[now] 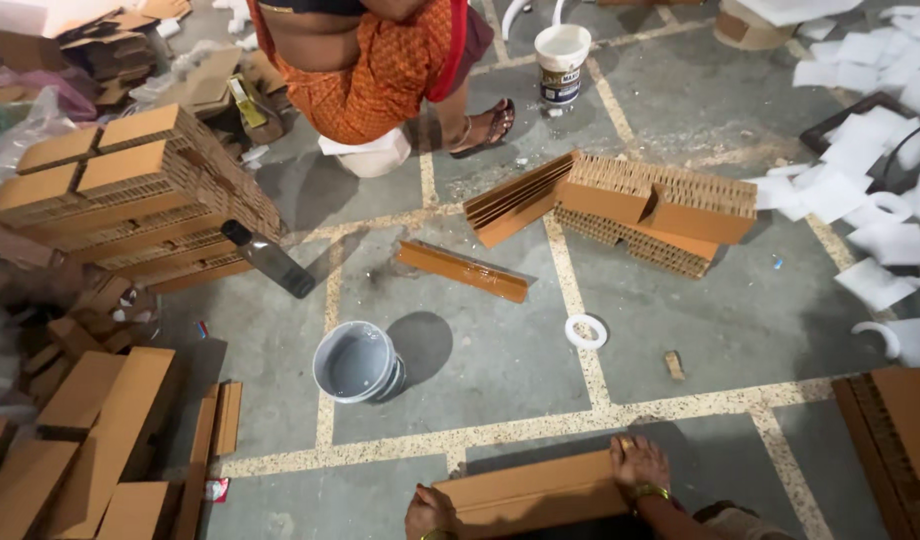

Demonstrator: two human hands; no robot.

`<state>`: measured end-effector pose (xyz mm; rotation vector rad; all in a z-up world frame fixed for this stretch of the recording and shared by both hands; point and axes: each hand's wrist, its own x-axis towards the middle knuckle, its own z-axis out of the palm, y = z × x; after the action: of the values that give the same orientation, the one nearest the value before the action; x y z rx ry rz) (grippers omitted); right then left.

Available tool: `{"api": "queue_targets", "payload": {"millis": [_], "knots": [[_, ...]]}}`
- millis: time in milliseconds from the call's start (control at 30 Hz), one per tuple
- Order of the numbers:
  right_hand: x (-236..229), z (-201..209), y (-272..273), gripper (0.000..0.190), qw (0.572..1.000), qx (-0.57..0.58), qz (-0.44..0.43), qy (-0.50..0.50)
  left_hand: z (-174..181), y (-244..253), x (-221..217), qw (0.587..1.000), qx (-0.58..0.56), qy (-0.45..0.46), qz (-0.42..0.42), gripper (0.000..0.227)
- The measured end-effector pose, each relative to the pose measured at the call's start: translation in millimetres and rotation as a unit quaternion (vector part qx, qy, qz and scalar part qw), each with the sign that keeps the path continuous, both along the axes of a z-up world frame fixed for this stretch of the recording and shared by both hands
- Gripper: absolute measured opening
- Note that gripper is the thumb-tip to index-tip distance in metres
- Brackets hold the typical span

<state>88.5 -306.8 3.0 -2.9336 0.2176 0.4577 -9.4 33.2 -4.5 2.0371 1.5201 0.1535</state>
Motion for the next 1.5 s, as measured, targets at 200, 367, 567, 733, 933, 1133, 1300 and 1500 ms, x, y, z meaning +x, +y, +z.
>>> {"api": "queue_targets", "payload": {"millis": [200,367,567,733,933,1133,1300,1500], "knots": [[-6,10,30,0.054,0.981,-0.017,0.155,-0.112,13,3,-4,0.945,0.259,-0.044,-0.194,0.046],[-31,0,90,0.049,0.912,0.028,0.351,-0.212,1,-37,12,0.835,0.273,-0.059,-0.475,0.044],[-38,-23,123,0.029,0.857,0.135,0.275,-0.414,-6,-47,47,0.829,0.158,-0.019,-0.536,0.040],[-37,-38,122,0.024,0.875,0.151,0.283,-0.362,-34,-91,27,0.844,0.121,-0.003,-0.522,0.037],[-35,-34,124,0.034,0.914,0.168,0.264,-0.257,-30,-94,31,0.852,0.091,0.025,-0.514,0.036],[-30,-14,88,0.043,0.952,0.045,0.302,-0.033,-16,-65,28,0.850,0.192,0.009,-0.491,0.042],[-15,-14,-7,0.052,0.993,-0.068,0.099,0.023,-26,9,-12,0.944,0.245,0.040,-0.218,0.046],[0,-23,-16,0.055,0.994,0.106,-0.028,-0.024,-31,19,-8,0.969,0.008,0.126,-0.214,0.049]]}}
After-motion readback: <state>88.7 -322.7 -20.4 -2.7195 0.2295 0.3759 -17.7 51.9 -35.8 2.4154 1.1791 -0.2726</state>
